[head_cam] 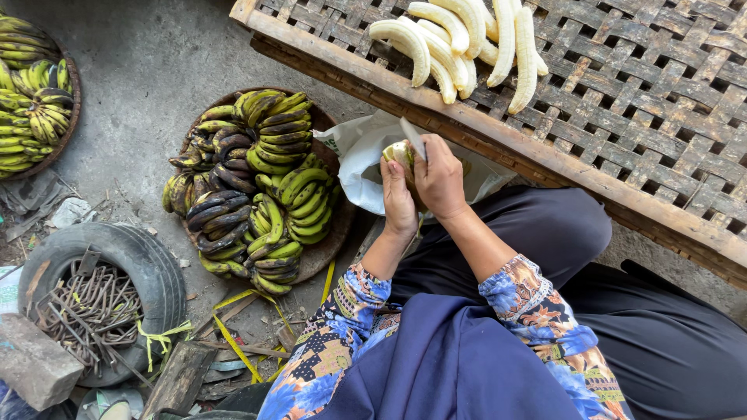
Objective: The person sits on the ground and peels green bananas with a knife, cutting the peel and stripping it by hand. They drop the peels into a white sack and place each peeled banana onto a slatted wooden rack beside them, repeating this for many bananas.
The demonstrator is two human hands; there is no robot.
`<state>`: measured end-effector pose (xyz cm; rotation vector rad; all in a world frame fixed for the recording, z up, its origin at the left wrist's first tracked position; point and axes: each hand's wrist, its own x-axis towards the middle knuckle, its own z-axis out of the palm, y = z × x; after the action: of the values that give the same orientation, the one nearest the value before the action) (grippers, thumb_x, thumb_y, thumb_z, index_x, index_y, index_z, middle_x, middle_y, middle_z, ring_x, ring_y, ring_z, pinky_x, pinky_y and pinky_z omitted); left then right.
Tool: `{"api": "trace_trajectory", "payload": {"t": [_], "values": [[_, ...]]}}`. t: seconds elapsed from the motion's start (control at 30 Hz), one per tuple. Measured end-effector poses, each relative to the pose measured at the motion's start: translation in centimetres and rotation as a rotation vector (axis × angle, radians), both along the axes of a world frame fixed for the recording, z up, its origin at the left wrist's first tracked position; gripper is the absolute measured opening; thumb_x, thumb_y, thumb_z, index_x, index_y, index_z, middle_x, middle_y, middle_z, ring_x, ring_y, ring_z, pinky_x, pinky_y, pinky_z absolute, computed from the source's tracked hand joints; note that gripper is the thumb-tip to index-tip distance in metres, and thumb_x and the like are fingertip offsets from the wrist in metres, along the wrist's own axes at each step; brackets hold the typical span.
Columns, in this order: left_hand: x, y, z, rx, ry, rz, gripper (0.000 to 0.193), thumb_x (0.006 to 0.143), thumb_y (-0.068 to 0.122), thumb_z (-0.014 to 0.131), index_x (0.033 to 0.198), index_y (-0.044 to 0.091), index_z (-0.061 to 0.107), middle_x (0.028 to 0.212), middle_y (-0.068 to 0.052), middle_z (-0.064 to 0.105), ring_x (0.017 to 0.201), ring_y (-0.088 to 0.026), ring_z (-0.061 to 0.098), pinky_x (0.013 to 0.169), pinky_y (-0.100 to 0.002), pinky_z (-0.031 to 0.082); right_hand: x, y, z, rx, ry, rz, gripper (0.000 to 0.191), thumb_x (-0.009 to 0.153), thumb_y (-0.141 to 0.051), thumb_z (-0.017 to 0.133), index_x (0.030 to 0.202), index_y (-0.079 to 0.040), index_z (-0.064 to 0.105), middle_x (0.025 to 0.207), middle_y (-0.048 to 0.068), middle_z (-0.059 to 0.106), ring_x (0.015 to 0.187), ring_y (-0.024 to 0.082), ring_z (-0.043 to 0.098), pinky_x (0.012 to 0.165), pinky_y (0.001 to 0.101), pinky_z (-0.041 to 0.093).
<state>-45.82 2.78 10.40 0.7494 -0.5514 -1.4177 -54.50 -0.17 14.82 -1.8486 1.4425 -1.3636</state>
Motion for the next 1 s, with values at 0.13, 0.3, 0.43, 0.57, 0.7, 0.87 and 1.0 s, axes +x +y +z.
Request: {"api": "trace_trajectory", "payload": {"t": [0.13, 0.3, 0.43, 0.57, 0.7, 0.87, 1.0], "values": [[0.6, -0.3, 0.9, -0.009, 0.041, -0.041, 0.045, 0.115, 0.035, 0.043, 0.147, 0.003, 0.045, 0.143, -0.012, 0.052, 0.134, -0.021, 0.05, 0.117, -0.036, 0.04, 0.0, 0.0, 0.2, 0.145, -0.297, 0.013, 0.018, 0.113, -0.022, 0.059, 0.111, -0.004, 0.064, 0.099, 0.011, 0.069, 0.088, 0.025, 0.067, 0.079, 0.0328, 0.054], [0.7, -0.2, 2.0, -0.105, -0.351, 0.004, 0.039, 0.117, 0.03, 0.045, 0.143, 0.001, 0.054, 0.136, -0.008, 0.05, 0.129, -0.018, 0.051, 0.117, -0.033, 0.04, -0.7, 0.4, 1.5, 0.048, -0.247, 0.045, 0.022, 0.107, -0.024, 0.066, 0.108, -0.002, 0.064, 0.095, 0.01, 0.064, 0.083, 0.02, 0.063, 0.075, 0.0313, 0.052], [0.3, 0.2, 2.4, -0.11, -0.429, 0.039, 0.039, 0.115, 0.03, 0.044, 0.14, 0.002, 0.055, 0.135, -0.007, 0.05, 0.128, -0.017, 0.051, 0.116, -0.031, 0.04, -0.5, 0.6, 1.5, 0.082, -0.255, 0.005, 0.02, 0.11, -0.022, 0.063, 0.105, -0.003, 0.064, 0.091, 0.011, 0.059, 0.079, 0.022, 0.059, 0.073, 0.0336, 0.05], [0.2, 0.6, 2.2, -0.137, -0.482, 0.067, 0.041, 0.116, 0.031, 0.046, 0.141, 0.001, 0.056, 0.135, -0.007, 0.05, 0.129, -0.017, 0.05, 0.118, -0.032, 0.039, -0.7, 0.4, 0.7, 0.024, -0.166, -0.01, 0.019, 0.112, -0.02, 0.059, 0.104, -0.003, 0.061, 0.093, 0.013, 0.061, 0.08, 0.023, 0.061, 0.073, 0.035, 0.051], [0.1, 0.7, 1.5, -0.111, -0.149, 0.085, 0.04, 0.113, 0.032, 0.049, 0.141, 0.003, 0.05, 0.136, -0.007, 0.056, 0.125, -0.017, 0.052, 0.115, -0.033, 0.04, -1.0, 0.0, -0.2, 0.107, -0.148, -0.05, 0.021, 0.111, -0.02, 0.06, 0.1, -0.002, 0.06, 0.085, 0.012, 0.06, 0.076, 0.024, 0.06, 0.07, 0.036, 0.05], [2.3, -0.6, 0.7, -0.09, 0.196, 0.186, 0.044, 0.11, 0.035, 0.051, 0.145, 0.008, 0.05, 0.125, -0.006, 0.06, 0.117, -0.018, 0.057, 0.108, -0.037, 0.044, -1.5, 0.0, -1.4, 0.228, -0.349, -0.128, 0.024, 0.113, -0.026, 0.057, 0.101, -0.006, 0.059, 0.081, 0.004, 0.061, 0.073, 0.014, 0.059, 0.064, 0.0306, 0.049], [7.3, -2.7, -0.3, -0.104, 0.429, 0.285, 0.042, 0.109, 0.043, 0.051, 0.143, 0.017, 0.05, 0.117, -0.004, 0.063, 0.111, -0.019, 0.06, 0.106, -0.042, 0.048, -3.3, -0.4, -1.3, 0.305, -0.875, -0.109, 0.022, 0.113, -0.029, 0.053, 0.103, -0.009, 0.055, 0.078, -0.004, 0.054, 0.06, 0.004, 0.047, 0.05, 0.0216, 0.039]]}}
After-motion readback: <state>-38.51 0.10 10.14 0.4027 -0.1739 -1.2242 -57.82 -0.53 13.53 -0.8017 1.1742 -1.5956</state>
